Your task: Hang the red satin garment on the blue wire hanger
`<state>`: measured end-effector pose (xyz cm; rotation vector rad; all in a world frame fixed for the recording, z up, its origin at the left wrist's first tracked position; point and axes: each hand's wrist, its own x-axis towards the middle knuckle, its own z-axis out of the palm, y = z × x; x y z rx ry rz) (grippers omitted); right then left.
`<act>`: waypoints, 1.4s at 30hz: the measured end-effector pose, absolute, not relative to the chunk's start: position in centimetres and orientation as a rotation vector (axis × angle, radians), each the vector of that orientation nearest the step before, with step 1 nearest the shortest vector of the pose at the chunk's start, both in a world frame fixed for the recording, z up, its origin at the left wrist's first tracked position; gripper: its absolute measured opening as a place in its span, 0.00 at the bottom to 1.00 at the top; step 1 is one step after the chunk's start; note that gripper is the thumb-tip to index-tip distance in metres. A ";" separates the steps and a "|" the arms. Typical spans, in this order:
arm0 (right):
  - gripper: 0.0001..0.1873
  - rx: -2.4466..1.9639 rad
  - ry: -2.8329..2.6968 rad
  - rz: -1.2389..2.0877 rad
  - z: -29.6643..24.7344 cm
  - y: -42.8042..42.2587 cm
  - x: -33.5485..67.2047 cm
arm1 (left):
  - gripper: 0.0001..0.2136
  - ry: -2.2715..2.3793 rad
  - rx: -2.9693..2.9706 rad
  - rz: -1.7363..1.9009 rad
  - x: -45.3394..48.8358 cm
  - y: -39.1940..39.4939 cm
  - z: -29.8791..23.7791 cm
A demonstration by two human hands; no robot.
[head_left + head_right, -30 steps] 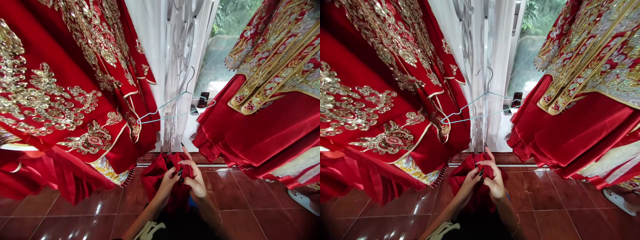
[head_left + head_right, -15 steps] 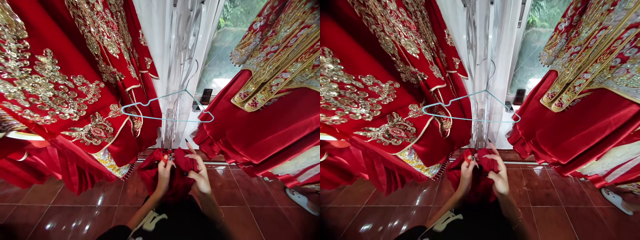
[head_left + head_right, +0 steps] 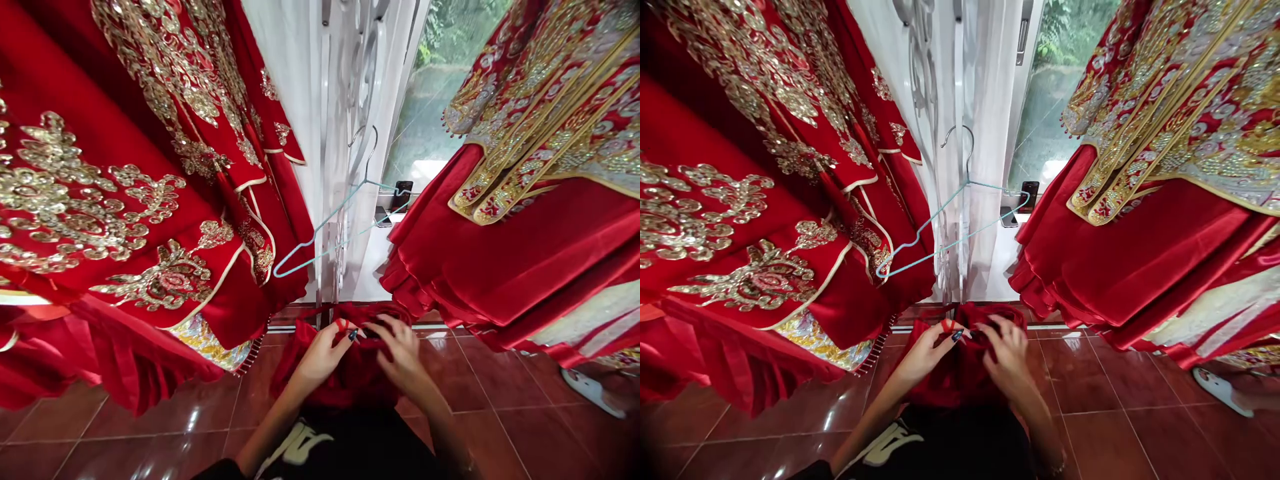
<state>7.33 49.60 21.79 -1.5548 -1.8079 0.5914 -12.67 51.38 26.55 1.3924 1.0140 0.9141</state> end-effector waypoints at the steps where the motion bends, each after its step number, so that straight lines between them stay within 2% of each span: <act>1: 0.29 -1.407 -1.869 0.742 21.6 49.7 6.3 | 0.12 1.033 1.374 0.933 -12.5 51.5 26.3; 4: 0.28 -1.104 -1.860 1.085 20.9 50.6 3.8 | 0.17 1.026 1.289 0.917 -12.4 51.6 25.8; 9: 0.13 -1.132 -1.807 1.096 20.6 52.0 2.5 | 0.22 0.985 1.125 0.851 -13.8 51.3 24.6; 15: 0.08 -1.099 -1.773 1.343 21.0 53.5 3.5 | 0.23 1.171 1.091 0.824 -15.9 51.0 21.1; 19: 0.24 -1.292 -1.449 1.343 20.7 56.1 6.8 | 0.24 1.267 1.005 0.805 -18.9 51.4 19.7; 21: 0.24 -1.303 -1.349 1.297 20.7 57.3 9.2 | 0.22 1.308 0.878 0.928 -21.3 50.9 19.3; 25: 0.21 -1.226 -1.140 1.048 21.0 59.2 14.1 | 0.21 1.313 0.667 1.404 -25.4 49.2 19.9; 28: 0.21 -1.265 -1.219 0.649 22.6 60.3 16.5 | 0.21 1.283 0.695 1.628 -26.2 49.1 22.3; 32: 0.23 -1.362 -1.428 0.147 26.7 62.3 18.4 | 0.21 1.214 0.955 1.732 -25.9 51.4 26.7; 35: 0.27 -1.352 -1.470 0.138 29.2 64.2 19.2 | 0.21 1.195 1.132 1.842 -26.1 53.8 28.9; 39: 0.39 -1.253 -1.406 0.342 30.1 65.5 19.5 | 0.23 1.193 1.193 2.009 -26.6 56.4 30.0; 42: 0.36 -1.250 -1.379 0.224 30.0 65.0 19.6 | 0.22 1.207 1.183 2.096 -26.6 57.6 30.3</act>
